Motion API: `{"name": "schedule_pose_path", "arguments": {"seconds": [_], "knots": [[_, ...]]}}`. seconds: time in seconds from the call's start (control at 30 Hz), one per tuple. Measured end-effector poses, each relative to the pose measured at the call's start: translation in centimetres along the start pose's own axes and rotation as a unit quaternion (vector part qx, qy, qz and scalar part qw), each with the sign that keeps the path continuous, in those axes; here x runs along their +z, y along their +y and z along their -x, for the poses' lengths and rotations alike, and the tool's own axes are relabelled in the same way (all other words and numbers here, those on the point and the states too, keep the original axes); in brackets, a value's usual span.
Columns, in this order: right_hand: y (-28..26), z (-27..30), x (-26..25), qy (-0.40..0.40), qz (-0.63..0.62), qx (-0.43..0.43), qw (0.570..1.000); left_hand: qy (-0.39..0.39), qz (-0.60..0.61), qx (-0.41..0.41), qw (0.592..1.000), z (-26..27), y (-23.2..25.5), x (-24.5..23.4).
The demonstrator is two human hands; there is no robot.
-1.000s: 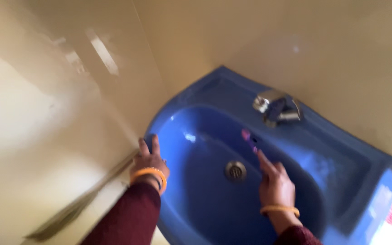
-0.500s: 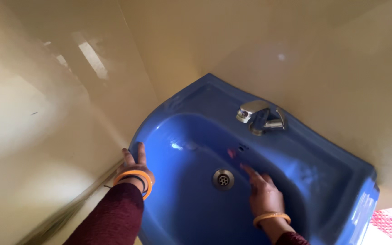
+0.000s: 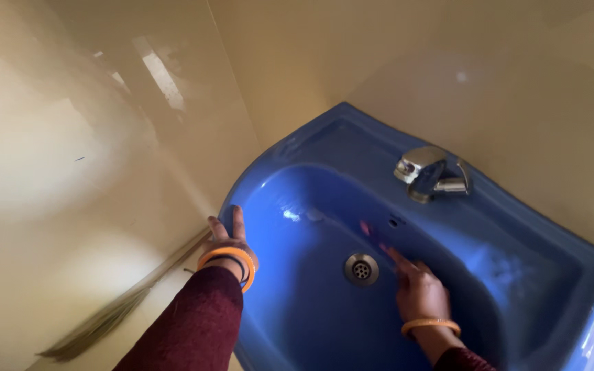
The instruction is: The person scrubs a blue bathroom sink and its white pedestal with a pink toothbrush. They rinse the toothbrush under running water and continue scrubbing the basin, rim, and pedestal surfaces.
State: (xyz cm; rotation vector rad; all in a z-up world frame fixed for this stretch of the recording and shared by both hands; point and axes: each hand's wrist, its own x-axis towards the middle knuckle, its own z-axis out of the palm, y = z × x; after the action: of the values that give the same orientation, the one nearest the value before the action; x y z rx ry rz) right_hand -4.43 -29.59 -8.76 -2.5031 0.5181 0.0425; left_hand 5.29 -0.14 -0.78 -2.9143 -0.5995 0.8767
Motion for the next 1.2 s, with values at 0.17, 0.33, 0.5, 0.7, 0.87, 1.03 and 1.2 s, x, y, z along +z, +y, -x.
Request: {"name": "schedule_pose_path", "arguments": {"seconds": [0.17, 0.33, 0.5, 0.7, 0.87, 1.03, 1.2], "knots": [[0.2, -0.3, 0.5, -0.021, 0.021, -0.018, 0.999, -0.022, 0.091, 0.004, 0.996, -0.7, -0.5, 0.2], [-0.1, -0.3, 1.5, 0.037, -0.019, -0.007, 0.999, -0.044, 0.085, 0.005, 0.995, -1.6, -0.2, 0.0], [0.7, -1.4, 2.9, -0.009, 0.056, -0.038, 0.998, -0.057, 0.099, 0.009, 0.993, -0.8, -0.3, -0.5], [0.5, -1.4, 3.4, 0.046, -0.006, -0.047, 0.998, -0.070, 0.084, 0.016, 0.994, 0.7, -0.3, -1.6], [0.8, -2.0, 4.0, -0.002, -0.032, -0.066, 0.997, -0.064, 0.090, 0.015, 0.994, 0.3, -0.4, -1.5], [0.6, -2.2, 4.4, 0.022, -0.052, -0.089, 0.994, -0.064, 0.067, 0.009, 0.996, -0.1, -0.1, -1.1], [-0.2, -1.7, 4.1, 0.055, -0.059, -0.071, 0.994, -0.059, 0.065, 0.018, 0.996, -0.3, -0.2, -1.1]]}}
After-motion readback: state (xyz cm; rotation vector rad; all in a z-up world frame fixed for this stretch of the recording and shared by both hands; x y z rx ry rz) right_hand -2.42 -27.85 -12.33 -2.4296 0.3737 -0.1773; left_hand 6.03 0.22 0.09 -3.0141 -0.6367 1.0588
